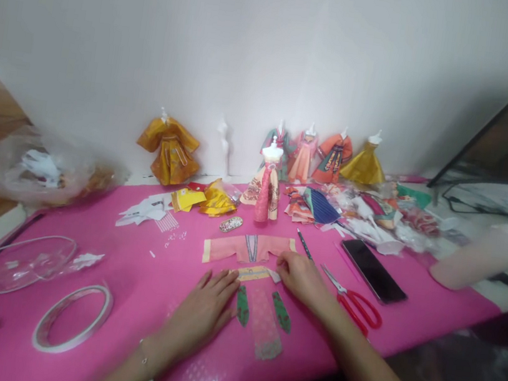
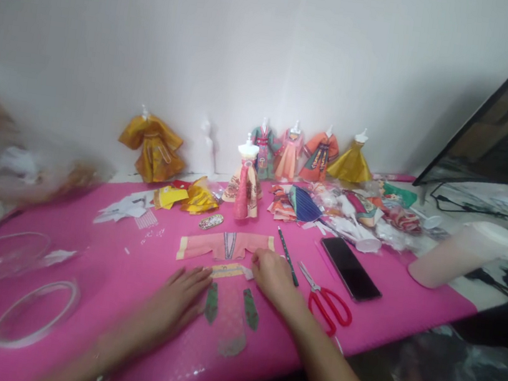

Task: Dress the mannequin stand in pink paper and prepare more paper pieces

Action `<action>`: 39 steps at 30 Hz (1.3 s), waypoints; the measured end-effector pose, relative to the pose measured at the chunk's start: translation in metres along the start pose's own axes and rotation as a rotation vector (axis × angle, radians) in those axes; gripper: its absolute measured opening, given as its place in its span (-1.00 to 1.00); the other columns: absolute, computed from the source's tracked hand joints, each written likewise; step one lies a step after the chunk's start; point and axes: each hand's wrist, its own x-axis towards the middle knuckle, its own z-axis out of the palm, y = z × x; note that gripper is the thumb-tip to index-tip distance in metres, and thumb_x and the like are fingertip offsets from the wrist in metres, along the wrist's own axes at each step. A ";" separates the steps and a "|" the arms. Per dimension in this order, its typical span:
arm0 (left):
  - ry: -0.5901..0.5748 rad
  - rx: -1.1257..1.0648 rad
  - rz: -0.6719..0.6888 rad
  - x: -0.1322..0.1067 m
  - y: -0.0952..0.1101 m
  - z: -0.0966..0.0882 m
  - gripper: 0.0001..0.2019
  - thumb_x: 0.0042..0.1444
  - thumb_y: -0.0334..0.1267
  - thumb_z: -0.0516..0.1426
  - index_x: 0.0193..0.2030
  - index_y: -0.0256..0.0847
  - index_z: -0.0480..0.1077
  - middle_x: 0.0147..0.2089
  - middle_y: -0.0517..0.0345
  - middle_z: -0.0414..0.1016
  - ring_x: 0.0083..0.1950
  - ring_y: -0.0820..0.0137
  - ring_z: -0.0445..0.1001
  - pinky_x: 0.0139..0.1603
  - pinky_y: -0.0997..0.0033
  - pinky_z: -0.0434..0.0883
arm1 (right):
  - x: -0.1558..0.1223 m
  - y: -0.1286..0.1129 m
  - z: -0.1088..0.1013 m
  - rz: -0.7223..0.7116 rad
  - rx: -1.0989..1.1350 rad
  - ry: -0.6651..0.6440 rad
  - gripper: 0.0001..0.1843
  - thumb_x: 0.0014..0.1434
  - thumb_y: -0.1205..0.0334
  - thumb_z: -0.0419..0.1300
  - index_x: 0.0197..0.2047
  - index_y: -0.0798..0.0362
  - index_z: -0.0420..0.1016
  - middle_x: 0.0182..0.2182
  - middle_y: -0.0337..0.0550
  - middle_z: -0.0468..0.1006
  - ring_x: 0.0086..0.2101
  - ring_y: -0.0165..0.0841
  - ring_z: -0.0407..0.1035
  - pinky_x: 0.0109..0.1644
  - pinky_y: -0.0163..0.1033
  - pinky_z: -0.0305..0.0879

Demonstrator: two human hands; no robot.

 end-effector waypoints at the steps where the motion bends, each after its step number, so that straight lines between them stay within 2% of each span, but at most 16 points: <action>1: 0.004 0.006 0.002 0.000 -0.001 0.001 -0.52 0.34 -0.07 -0.03 0.30 -0.25 0.27 0.38 -0.17 0.28 0.39 0.02 0.23 0.36 -0.23 0.15 | -0.001 -0.001 0.001 -0.020 0.005 0.010 -0.79 0.22 0.37 0.06 -0.20 0.07 0.52 -0.25 -0.05 0.62 -0.24 -0.23 0.47 -0.21 -0.24 0.19; 3: 0.014 0.013 0.011 -0.001 -0.002 0.002 -0.51 0.33 -0.06 -0.02 0.30 -0.24 0.27 0.37 -0.16 0.30 0.38 0.03 0.25 0.35 -0.22 0.17 | -0.003 -0.004 0.003 -0.072 0.019 0.010 -0.84 0.22 0.20 0.16 -0.19 0.06 0.52 -0.20 -0.06 0.61 -0.21 -0.22 0.47 -0.18 -0.24 0.21; 6: 0.038 0.016 0.028 -0.001 -0.005 0.004 -0.51 0.33 -0.05 -0.02 0.31 -0.21 0.26 0.37 -0.14 0.30 0.38 0.05 0.26 0.34 -0.21 0.19 | -0.005 -0.006 0.008 -0.114 0.033 0.013 -0.68 0.08 0.02 0.32 -0.19 0.06 0.52 -0.12 -0.02 0.58 -0.15 -0.16 0.44 -0.14 -0.20 0.23; 8: 0.054 0.013 0.036 -0.002 -0.007 0.006 -0.51 0.33 -0.05 -0.01 0.32 -0.18 0.26 0.37 -0.12 0.31 0.38 0.05 0.26 0.35 -0.19 0.20 | -0.004 -0.006 0.012 -0.112 0.045 0.035 -0.74 0.08 0.08 0.32 -0.21 0.06 0.52 -0.10 0.00 0.57 -0.13 -0.15 0.43 -0.12 -0.19 0.24; 11: 0.080 -0.003 0.047 -0.003 -0.010 0.010 -0.50 0.32 -0.04 0.00 0.33 -0.17 0.24 0.36 -0.11 0.32 0.38 0.03 0.26 0.34 -0.21 0.21 | -0.002 -0.005 0.019 -0.080 0.077 0.079 -0.92 0.15 0.28 0.18 -0.32 0.06 0.52 -0.24 -0.04 0.58 -0.23 -0.22 0.42 -0.16 -0.21 0.22; 15: 0.125 -0.054 0.048 -0.005 -0.013 0.012 -0.50 0.30 -0.04 0.01 0.31 -0.19 0.27 0.32 -0.15 0.38 0.35 -0.04 0.30 0.30 -0.31 0.23 | 0.001 -0.002 0.021 -0.049 0.167 0.123 -0.87 0.12 0.36 0.14 -0.39 0.05 0.51 -0.38 -0.12 0.56 -0.35 -0.28 0.39 -0.26 -0.24 0.18; 19: 0.185 -0.160 0.022 -0.007 -0.014 0.010 -0.61 0.28 -0.11 0.06 0.20 -0.12 0.37 0.24 -0.07 0.49 0.31 0.01 0.36 0.32 -0.28 0.22 | 0.004 -0.003 0.015 -0.061 0.297 0.120 -0.83 0.13 0.34 0.12 -0.47 0.05 0.47 -0.44 -0.18 0.50 -0.41 -0.33 0.34 -0.30 -0.26 0.13; 22: 0.260 -0.281 -0.038 -0.006 -0.014 0.006 -0.69 0.32 -0.19 0.00 0.13 -0.12 0.38 0.17 -0.08 0.53 0.25 0.10 0.43 0.26 -0.16 0.35 | 0.007 -0.009 0.006 -0.103 0.432 0.025 -0.75 0.15 0.29 0.09 -0.56 0.04 0.34 -0.55 -0.27 0.36 -0.48 -0.39 0.24 -0.39 -0.29 0.07; 25: 0.327 -0.402 -0.094 -0.005 -0.012 -0.003 -0.70 0.36 -0.21 -0.05 0.16 -0.08 0.31 0.24 -0.05 0.45 0.27 0.21 0.41 0.21 0.03 0.44 | 0.010 -0.021 -0.005 -0.172 0.576 -0.139 -0.73 0.15 0.24 0.08 -0.57 0.03 0.26 -0.59 -0.33 0.26 -0.51 -0.42 0.18 -0.43 -0.31 0.05; 27: 0.333 -0.564 -0.114 -0.005 -0.008 -0.012 -0.68 0.35 -0.20 -0.02 0.21 -0.02 0.27 0.34 0.02 0.35 0.36 0.25 0.29 0.30 0.04 0.35 | 0.011 -0.032 -0.012 -0.216 0.660 -0.255 -0.73 0.16 0.21 0.08 -0.56 0.03 0.27 -0.59 -0.34 0.25 -0.53 -0.44 0.16 -0.45 -0.32 0.04; 29: 0.300 -0.818 -0.152 -0.005 -0.001 -0.022 -0.64 0.32 -0.16 0.04 0.24 0.03 0.26 0.40 0.10 0.26 0.43 0.25 0.18 0.40 0.00 0.19 | 0.009 -0.041 -0.017 -0.250 0.734 -0.356 -0.72 0.19 0.16 0.08 -0.54 0.03 0.29 -0.59 -0.34 0.24 -0.54 -0.45 0.14 -0.47 -0.33 0.03; 31: 0.243 -1.056 -0.204 -0.005 0.005 -0.031 -0.61 0.26 -0.10 0.11 0.22 0.03 0.29 0.38 0.09 0.30 0.42 0.22 0.19 0.42 -0.02 0.13 | 0.007 -0.048 -0.020 -0.272 0.793 -0.425 -0.70 0.22 0.13 0.07 -0.53 0.03 0.30 -0.58 -0.35 0.22 -0.54 -0.46 0.13 -0.46 -0.34 0.04; 34: 0.148 -1.286 -0.279 -0.001 0.014 -0.037 -0.56 0.12 0.02 0.22 0.09 -0.08 0.39 0.11 0.02 0.54 0.21 0.18 0.44 0.24 0.05 0.32 | 0.003 -0.052 -0.018 -0.254 0.919 -0.469 -0.67 0.22 0.08 0.12 -0.52 0.04 0.33 -0.58 -0.35 0.22 -0.54 -0.47 0.11 -0.45 -0.34 0.04; 36: 0.091 -1.367 -0.332 0.004 0.018 -0.038 -0.61 0.04 0.04 0.28 -0.09 -0.16 0.44 -0.20 0.11 0.60 -0.10 0.26 0.57 -0.04 0.22 0.46 | 0.001 -0.050 -0.011 -0.195 1.045 -0.466 -0.66 0.18 0.05 0.20 -0.54 0.05 0.35 -0.59 -0.35 0.24 -0.55 -0.47 0.11 -0.45 -0.34 0.03; 37: 0.067 -1.385 -0.358 0.006 0.020 -0.038 -0.65 0.02 0.03 0.30 -0.20 -0.18 0.44 -0.34 0.18 0.57 -0.28 0.36 0.56 -0.22 0.33 0.46 | 0.001 -0.047 -0.006 -0.158 1.103 -0.459 -0.65 0.15 0.03 0.24 -0.55 0.05 0.36 -0.60 -0.35 0.24 -0.55 -0.48 0.11 -0.46 -0.34 0.03; 39: 0.023 -1.400 -0.405 0.011 0.022 -0.037 -0.69 0.01 0.00 0.30 -0.37 -0.20 0.38 -0.52 0.29 0.47 -0.57 0.53 0.38 -0.53 0.50 0.30 | 0.000 -0.042 0.005 -0.096 1.173 -0.444 -0.61 0.15 -0.04 0.23 -0.54 0.05 0.34 -0.62 -0.34 0.27 -0.58 -0.48 0.14 -0.49 -0.35 0.06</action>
